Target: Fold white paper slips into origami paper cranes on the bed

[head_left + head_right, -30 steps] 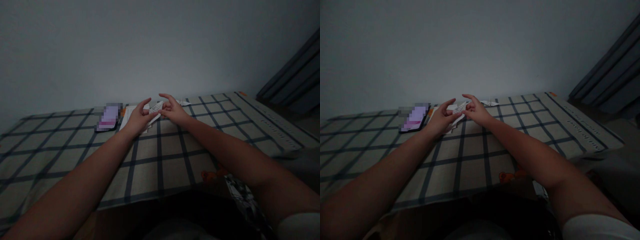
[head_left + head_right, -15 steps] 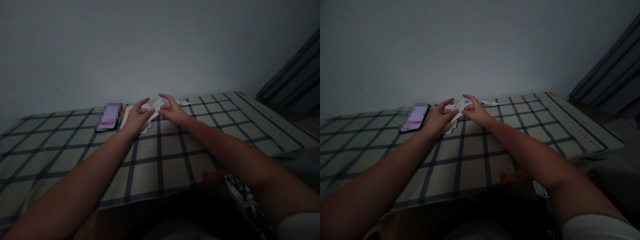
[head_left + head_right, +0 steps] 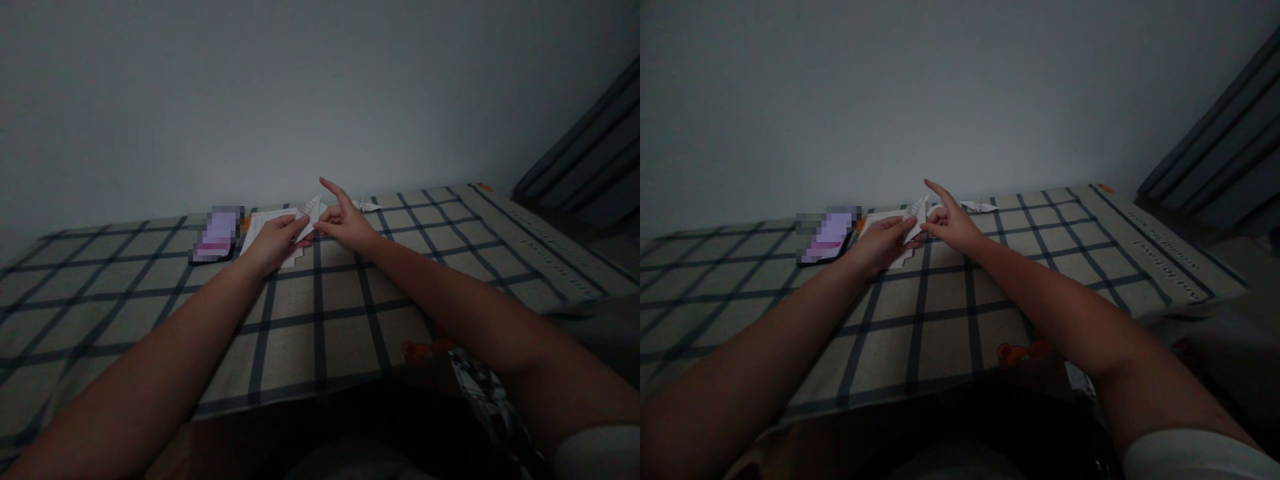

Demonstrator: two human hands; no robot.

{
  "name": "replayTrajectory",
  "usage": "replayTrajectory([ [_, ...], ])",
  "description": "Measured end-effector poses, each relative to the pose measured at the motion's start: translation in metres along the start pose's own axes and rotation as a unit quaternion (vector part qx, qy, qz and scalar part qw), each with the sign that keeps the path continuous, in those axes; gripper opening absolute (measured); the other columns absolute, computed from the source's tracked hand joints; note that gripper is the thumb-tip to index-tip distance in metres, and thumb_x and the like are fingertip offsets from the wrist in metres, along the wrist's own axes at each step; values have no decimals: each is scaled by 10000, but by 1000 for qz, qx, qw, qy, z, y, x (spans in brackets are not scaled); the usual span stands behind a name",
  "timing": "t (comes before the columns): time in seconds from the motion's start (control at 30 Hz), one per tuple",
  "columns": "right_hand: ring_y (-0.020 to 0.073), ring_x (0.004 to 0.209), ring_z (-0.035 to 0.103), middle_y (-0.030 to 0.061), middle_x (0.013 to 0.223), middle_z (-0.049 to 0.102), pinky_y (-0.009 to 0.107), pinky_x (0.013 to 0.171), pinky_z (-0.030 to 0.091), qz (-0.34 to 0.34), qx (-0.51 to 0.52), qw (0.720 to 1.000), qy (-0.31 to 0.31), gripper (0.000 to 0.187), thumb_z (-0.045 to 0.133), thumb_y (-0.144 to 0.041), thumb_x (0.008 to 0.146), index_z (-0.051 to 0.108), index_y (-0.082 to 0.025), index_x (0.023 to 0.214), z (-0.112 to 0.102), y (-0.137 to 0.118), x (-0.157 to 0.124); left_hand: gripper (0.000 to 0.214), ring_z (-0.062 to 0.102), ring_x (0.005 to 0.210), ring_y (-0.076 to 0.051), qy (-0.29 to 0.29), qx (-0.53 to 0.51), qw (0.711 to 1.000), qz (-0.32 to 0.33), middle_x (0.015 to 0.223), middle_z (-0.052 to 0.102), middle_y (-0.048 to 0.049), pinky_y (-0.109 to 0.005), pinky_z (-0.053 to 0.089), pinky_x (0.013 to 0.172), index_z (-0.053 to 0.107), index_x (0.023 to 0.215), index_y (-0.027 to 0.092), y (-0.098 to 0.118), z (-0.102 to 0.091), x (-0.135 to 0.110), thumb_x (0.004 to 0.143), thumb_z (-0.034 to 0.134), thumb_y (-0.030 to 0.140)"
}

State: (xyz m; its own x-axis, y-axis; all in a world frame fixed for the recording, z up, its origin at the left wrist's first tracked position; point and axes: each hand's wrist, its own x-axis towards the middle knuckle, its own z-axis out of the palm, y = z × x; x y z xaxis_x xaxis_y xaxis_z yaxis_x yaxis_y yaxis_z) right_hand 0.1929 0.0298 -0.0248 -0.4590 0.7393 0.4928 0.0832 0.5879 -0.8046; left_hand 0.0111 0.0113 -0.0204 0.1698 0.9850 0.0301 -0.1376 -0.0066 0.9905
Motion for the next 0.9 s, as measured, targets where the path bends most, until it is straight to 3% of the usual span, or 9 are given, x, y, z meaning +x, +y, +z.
replayTrajectory([
  [0.13, 130, 708, 625, 30, 903, 688, 258, 687, 522, -12, 17, 1000, -10, 830, 662, -296, 832, 211, -221, 1526, -2, -2, -2, 248, 614, 734, -111, 41, -5, 999, 0, 857, 686, -40, -195, 501, 622, 694, 821, 161, 1, -2, 0, 694, 805, 343],
  [0.27, 143, 778, 634, 40, 888, 692, 270, 717, 519, -26, -20, 999, -41, 495, 642, -321, 854, 551, -187, 1322, -7, -5, 0, 196, 564, 646, -102, 61, -30, 998, 3, 793, 659, -30, -191, 428, 530, 674, 773, 158, 6, -2, 1, 665, 788, 276],
  [0.37, 150, 798, 639, 53, 893, 707, 283, 735, 518, -31, -52, 996, -63, 373, 653, -324, 846, 666, -163, 1182, -11, -1, 2, 144, 520, 591, -95, 29, -22, 999, -18, 740, 626, -28, -196, 388, 489, 685, 756, 160, 8, -2, 2, 670, 765, 242],
  [0.57, 173, 960, 652, 60, 1040, 720, 326, 873, 510, -22, -29, 998, -54, 270, 680, -353, 824, 730, -185, 1029, -14, 2, 3, 186, 494, 594, -89, -2, -4, 1000, -18, 803, 648, -45, -198, 368, 481, 737, 799, 169, 3, -4, 2, 695, 795, 312],
  [0.73, 143, 791, 657, 52, 852, 715, 292, 765, 529, 32, 2, 998, -61, 235, 685, -352, 818, 729, -140, 912, -15, -5, 2, 194, 598, 747, -143, -9, 13, 1000, -24, 904, 697, -81, -217, 427, 556, 740, 769, 171, 2, -3, -1, 697, 802, 340],
  [0.9, 141, 766, 679, 38, 819, 722, 286, 747, 544, 52, 42, 995, -74, 281, 742, -310, 763, 703, -145, 988, -15, -5, 2, 202, 595, 718, -131, -13, 9, 1000, -23, 866, 691, -75, -211, 417, 550, 752, 771, 162, 3, -3, -1, 693, 809, 340],
])
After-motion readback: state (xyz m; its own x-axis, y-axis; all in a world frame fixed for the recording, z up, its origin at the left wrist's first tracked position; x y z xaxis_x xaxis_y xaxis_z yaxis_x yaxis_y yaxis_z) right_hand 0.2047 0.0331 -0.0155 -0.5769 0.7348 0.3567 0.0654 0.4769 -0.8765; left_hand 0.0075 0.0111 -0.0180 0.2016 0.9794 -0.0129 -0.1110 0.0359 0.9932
